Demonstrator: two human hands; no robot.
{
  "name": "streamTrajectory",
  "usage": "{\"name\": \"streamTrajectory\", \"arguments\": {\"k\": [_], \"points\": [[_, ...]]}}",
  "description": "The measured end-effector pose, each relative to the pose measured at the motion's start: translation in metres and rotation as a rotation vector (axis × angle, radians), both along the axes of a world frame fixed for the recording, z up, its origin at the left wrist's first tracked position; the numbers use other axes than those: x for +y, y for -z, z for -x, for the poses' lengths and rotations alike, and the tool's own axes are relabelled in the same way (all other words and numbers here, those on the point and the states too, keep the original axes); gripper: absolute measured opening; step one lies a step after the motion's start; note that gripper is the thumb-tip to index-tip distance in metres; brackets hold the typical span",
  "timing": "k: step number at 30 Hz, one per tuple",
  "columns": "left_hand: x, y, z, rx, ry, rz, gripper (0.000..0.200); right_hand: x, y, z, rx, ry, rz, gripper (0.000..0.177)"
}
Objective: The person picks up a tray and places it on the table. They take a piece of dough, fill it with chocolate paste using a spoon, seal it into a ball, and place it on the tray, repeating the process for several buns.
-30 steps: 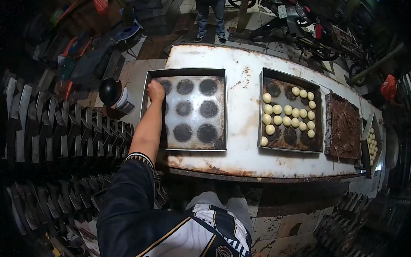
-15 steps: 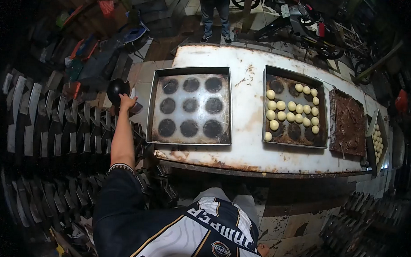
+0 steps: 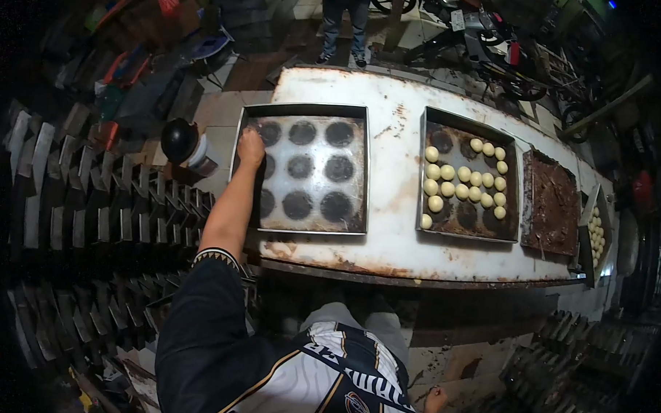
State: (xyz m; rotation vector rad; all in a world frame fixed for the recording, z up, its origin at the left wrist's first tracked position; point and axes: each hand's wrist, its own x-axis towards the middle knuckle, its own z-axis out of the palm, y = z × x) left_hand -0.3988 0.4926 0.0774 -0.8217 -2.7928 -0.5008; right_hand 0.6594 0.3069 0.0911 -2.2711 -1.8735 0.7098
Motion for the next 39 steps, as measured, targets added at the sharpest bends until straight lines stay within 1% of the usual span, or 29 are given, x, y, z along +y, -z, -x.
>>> {"name": "streamTrajectory", "arguments": {"k": [2, 3, 5, 7, 8, 9, 10, 12, 14, 16, 17, 18, 19, 20, 22, 23, 24, 25, 26, 28, 30, 31, 32, 33, 35, 36, 37, 38, 39], "points": [[0.006, 0.001, 0.001, -0.053, -0.007, 0.05, 0.026, -0.02, -0.005, -0.002, -0.083, 0.031, 0.036, 0.027], [0.001, -0.007, 0.0, -0.007, 0.044, 0.006, 0.024, -0.031, -0.01, 0.0, 0.063, 0.081, 0.119, 0.031], [-0.004, -0.036, -0.005, 0.09, 0.156, -0.091, 0.022, -0.042, -0.009, 0.014, 0.052, 0.085, 0.182, 0.029], [-0.026, -0.06, 0.015, 0.278, 0.095, -0.335, 0.019, -0.053, -0.007, 0.032, 0.035, 0.097, 0.211, 0.027], [-0.046, -0.063, 0.033, 0.472, 0.21, -0.392, 0.022, -0.06, -0.004, 0.038, 0.036, 0.106, 0.218, 0.027], [-0.071, -0.015, 0.093, 0.568, 0.229, -0.419, 0.023, -0.065, -0.002, 0.044, 0.042, 0.114, 0.224, 0.026], [-0.106, 0.013, 0.129, 0.284, 0.008, 0.048, 0.043, -0.071, -0.002, 0.048, 0.039, 0.124, 0.232, 0.025], [-0.089, -0.066, 0.072, -0.335, -0.794, 0.148, 0.113, -0.076, 0.005, 0.056, 0.053, 0.142, 0.223, 0.024], [-0.1, -0.081, 0.034, 0.01, -0.426, -0.117, 0.098, -0.079, 0.008, 0.064, 0.068, 0.166, 0.211, 0.023], [-0.095, -0.108, -0.011, -0.122, -0.112, 0.101, 0.095, -0.084, 0.014, 0.068, 0.084, 0.192, 0.202, 0.023], [-0.088, -0.107, -0.027, -0.193, -0.079, 0.29, 0.092, -0.085, 0.016, 0.068, 0.089, 0.198, 0.196, 0.023], [-0.084, -0.094, -0.051, -0.104, -0.073, 0.259, 0.086, -0.085, 0.018, 0.067, 0.094, 0.202, 0.188, 0.023], [-0.079, -0.075, -0.077, 0.24, -0.097, 0.135, 0.075, -0.083, 0.021, 0.067, 0.098, 0.2, 0.178, 0.023], [-0.061, -0.092, -0.103, 0.376, 0.034, -0.014, 0.061, -0.08, 0.025, 0.067, 0.104, 0.203, 0.15, 0.024], [-0.002, -0.132, -0.191, 0.086, 0.364, -0.455, 0.05, -0.07, 0.041, 0.06, 0.122, 0.199, 0.083, 0.024], [0.027, -0.135, -0.242, -0.184, 0.506, -0.619, 0.044, -0.06, 0.047, 0.057, 0.128, 0.179, 0.036, 0.025], [0.048, -0.143, -0.292, -0.535, 0.642, -0.578, 0.039, -0.049, 0.056, 0.052, 0.134, 0.155, -0.006, 0.026], [0.069, -0.132, -0.335, -0.513, 0.823, -0.503, 0.035, -0.029, 0.063, 0.05, 0.138, 0.132, -0.046, 0.026], [0.091, -0.143, -0.374, -0.639, 1.022, -0.44, 0.03, -0.004, 0.066, 0.048, 0.129, 0.115, -0.068, 0.027], [0.139, -0.124, -0.427, -0.577, 1.242, -0.37, 0.028, 0.061, 0.04, 0.056, 0.106, 0.071, -0.063, 0.019], [0.178, -0.095, -0.458, -0.347, 1.178, -0.18, 0.03, 0.128, -0.026, 0.091, 0.171, 0.092, -0.152, 0.018], [0.198, -0.067, -0.465, -0.239, 1.143, -0.085, 0.034, 0.154, -0.038, 0.096, 0.23, 0.09, -0.208, 0.017], [0.212, -0.044, -0.472, -0.148, 1.03, 0.164, 0.039, 0.181, -0.046, 0.094, 0.287, 0.087, -0.27, 0.016], [0.22, -0.007, -0.474, 0.007, 1.017, 0.144, 0.043, 0.21, -0.052, 0.091, 0.345, 0.078, -0.335, 0.015], [0.22, -0.013, -0.485, -0.037, 0.997, 0.203, 0.047, 0.269, -0.072, 0.087, 0.375, -0.008, -0.36, 0.012], [0.225, -0.026, -0.49, -0.188, 0.929, 0.297, 0.043, 0.298, -0.087, 0.084, 0.362, -0.046, -0.319, 0.01], [0.23, -0.014, -0.485, -0.125, 1.018, 0.204, 0.038, 0.329, -0.087, 0.079, 0.286, -0.071, -0.461, 0.01], [0.233, -0.01, -0.488, -0.243, 0.892, 0.118, 0.034, 0.362, -0.085, 0.073, 0.211, -0.093, -0.605, 0.01], [0.231, -0.031, -0.501, -0.323, 0.798, 0.161, 0.032, 0.396, -0.077, 0.065, 0.311, -0.017, -0.677, 0.012]]}}
